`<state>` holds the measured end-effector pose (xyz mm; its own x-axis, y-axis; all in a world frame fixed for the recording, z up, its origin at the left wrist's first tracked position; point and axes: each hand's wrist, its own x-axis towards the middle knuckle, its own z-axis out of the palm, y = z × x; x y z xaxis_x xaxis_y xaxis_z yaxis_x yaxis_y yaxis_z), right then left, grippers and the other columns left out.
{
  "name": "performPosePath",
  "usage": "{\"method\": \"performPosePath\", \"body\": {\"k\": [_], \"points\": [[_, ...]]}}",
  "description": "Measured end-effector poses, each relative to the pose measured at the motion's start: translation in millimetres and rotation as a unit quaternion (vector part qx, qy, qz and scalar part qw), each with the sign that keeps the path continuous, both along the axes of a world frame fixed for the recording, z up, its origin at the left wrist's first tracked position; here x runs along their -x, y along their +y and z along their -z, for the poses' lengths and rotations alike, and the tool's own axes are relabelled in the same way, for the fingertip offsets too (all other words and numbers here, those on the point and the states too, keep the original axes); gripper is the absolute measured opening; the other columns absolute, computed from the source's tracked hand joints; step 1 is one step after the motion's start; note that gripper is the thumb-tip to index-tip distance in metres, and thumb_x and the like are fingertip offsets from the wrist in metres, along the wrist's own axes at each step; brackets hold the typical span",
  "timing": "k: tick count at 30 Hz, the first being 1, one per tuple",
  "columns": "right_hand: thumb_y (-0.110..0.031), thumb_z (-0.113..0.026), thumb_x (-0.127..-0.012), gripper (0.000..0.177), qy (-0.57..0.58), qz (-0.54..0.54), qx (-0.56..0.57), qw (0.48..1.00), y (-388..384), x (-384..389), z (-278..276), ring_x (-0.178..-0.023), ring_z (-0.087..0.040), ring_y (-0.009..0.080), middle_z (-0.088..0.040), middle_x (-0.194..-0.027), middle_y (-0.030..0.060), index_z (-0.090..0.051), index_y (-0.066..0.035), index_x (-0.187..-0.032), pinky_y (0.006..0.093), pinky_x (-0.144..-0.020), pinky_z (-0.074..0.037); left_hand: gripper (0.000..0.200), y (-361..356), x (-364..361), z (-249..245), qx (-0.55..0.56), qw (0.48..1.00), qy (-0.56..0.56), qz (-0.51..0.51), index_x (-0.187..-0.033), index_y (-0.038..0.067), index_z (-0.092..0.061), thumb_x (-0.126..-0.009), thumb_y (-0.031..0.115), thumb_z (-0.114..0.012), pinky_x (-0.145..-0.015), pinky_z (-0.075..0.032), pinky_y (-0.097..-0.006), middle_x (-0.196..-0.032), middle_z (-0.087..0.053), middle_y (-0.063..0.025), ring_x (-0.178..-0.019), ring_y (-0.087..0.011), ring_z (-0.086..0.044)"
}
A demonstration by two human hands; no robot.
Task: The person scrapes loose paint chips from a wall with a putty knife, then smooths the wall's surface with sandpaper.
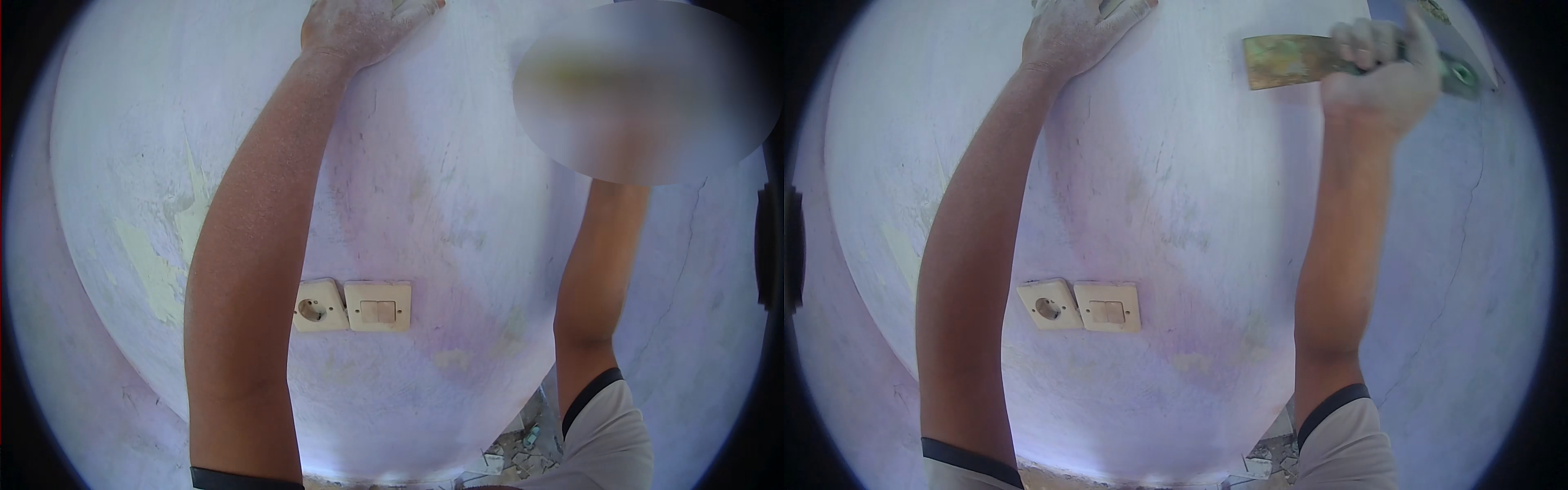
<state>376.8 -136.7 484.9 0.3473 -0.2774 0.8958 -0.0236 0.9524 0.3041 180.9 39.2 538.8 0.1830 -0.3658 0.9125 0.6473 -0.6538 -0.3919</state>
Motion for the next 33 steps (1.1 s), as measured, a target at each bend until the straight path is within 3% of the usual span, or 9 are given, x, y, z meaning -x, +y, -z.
{"method": "performPosePath", "body": {"k": [2, 9, 10, 13, 17, 21, 22, 28, 33], "points": [[-0.012, -0.054, -0.088, 0.027, 0.024, -0.01, 0.058, 0.998, 31, 10, -4, -0.047, -0.023, 0.012, -0.021, -0.055, -0.0028, -0.034, -0.013, -0.07, 0.0285, -0.048, -0.025, 0.064, -6, 1, 3, 0.011, 1.0, 0.005, 0.0, -0.141, 0.006, -0.039, -0.092, 0.045, -0.052, -0.118, -0.012, -0.0464, -0.151, -0.032, -0.0109, -0.144, -0.0263, -0.018], [-0.011, -0.053, -0.089, 0.029, 0.102, 0.029, -0.043, 0.993, 0, 29, 11, -0.047, -0.023, 0.0119, -0.02, -0.055, -0.0027, -0.031, -0.013, -0.07, 0.0289, -0.048, -0.025, 0.064, -1, 2, 5, -0.004, 1.0, 0.002, 0.015, -0.141, 0.007, -0.04, -0.091, 0.045, -0.052, -0.118, -0.013, -0.0473, -0.151, -0.033, -0.011, -0.144, -0.0263, -0.019], [-0.01, -0.053, -0.089, 0.028, 0.001, -0.021, -0.025, 0.999, 9, 13, 10, -0.047, -0.024, 0.0118, -0.02, -0.055, -0.0025, -0.032, -0.013, -0.071, 0.0286, -0.048, -0.026, 0.064, 5, 0, 2, -0.016, 1.0, -0.002, 0.011, -0.141, 0.007, -0.04, -0.091, 0.045, -0.052, -0.118, -0.013, -0.0472, -0.151, -0.033, -0.0108, -0.144, -0.0262, -0.018], [-0.011, -0.053, -0.09, 0.027, 0.052, -0.028, 0.075, 0.995, 39, 34, 3, -0.047, -0.024, 0.0119, -0.02, -0.056, -0.0026, -0.032, -0.013, -0.071, 0.0283, -0.048, -0.027, 0.065, 1, 3, 5, -0.013, 1.0, 0.007, -0.01, -0.141, 0.007, -0.04, -0.092, 0.047, -0.051, -0.118, -0.013, -0.0468, -0.151, -0.033, -0.0098, -0.144, -0.026, -0.018], [-0.014, -0.052, -0.09, 0.029, 0.024, 0.0, -0.008, 1.0, 12, 33, 11, -0.048, -0.024, 0.0118, -0.02, -0.057, -0.0024, -0.031, -0.011, -0.07, 0.0292, -0.049, -0.027, 0.064, -2, 5, 9, -0.001, 1.0, 0.011, 0.001, -0.142, 0.008, -0.039, -0.092, 0.047, -0.05, -0.118, -0.012, -0.047, -0.151, -0.032, -0.0097, -0.144, -0.0263, -0.018], [-0.013, -0.051, -0.09, 0.029, 0.08, 0.005, -0.015, 0.997, 6, 27, 7, -0.049, -0.025, 0.0126, -0.021, -0.057, -0.0024, -0.03, -0.012, -0.07, 0.0305, -0.05, -0.027, 0.065, 2, 5, 8, -0.004, 1.0, 0.008, -0.005, -0.142, 0.008, -0.039, -0.092, 0.047, -0.051, -0.118, -0.012, -0.0477, -0.151, -0.032, -0.0104, -0.144, -0.0266, -0.018], [-0.012, -0.05, -0.09, 0.03, 0.161, -0.001, 0.029, 0.986, 22, 33, 2, -0.049, -0.024, 0.0129, -0.02, -0.057, -0.0024, -0.029, -0.012, -0.07, 0.0304, -0.05, -0.027, 0.065, 0, 5, 9, 0.002, 1.0, 0.011, -0.011, -0.142, 0.008, -0.039, -0.092, 0.047, -0.051, -0.118, -0.012, -0.0477, -0.152, -0.031, -0.0104, -0.144, -0.0266, -0.017], [-0.01, -0.053, -0.09, 0.023, 0.001, -0.049, -0.027, 0.998, -2, -5, 10, -0.05, -0.025, 0.0132, -0.021, -0.059, -0.0011, -0.034, -0.01, -0.075, 0.0295, -0.05, -0.026, 0.065, 1, 1, 10, 0.006, 1.0, 0.009, -0.02, -0.142, 0.007, -0.038, -0.092, 0.046, -0.051, -0.118, -0.012, -0.0477, -0.152, -0.031, -0.0107, -0.144, -0.027, -0.017], [-0.011, -0.049, -0.092, 0.027, 0.125, 0.024, 0.038, 0.991, 26, 27, -1, -0.05, -0.025, 0.0118, -0.019, -0.059, -0.0017, -0.03, -0.012, -0.073, 0.0286, -0.049, -0.026, 0.066, 1, 1, 10, 0.006, 1.0, 0.014, -0.014, -0.142, 0.006, -0.038, -0.092, 0.045, -0.052, -0.118, -0.012, -0.0482, -0.151, -0.032, -0.0116, -0.144, -0.0273, -0.017]]}}
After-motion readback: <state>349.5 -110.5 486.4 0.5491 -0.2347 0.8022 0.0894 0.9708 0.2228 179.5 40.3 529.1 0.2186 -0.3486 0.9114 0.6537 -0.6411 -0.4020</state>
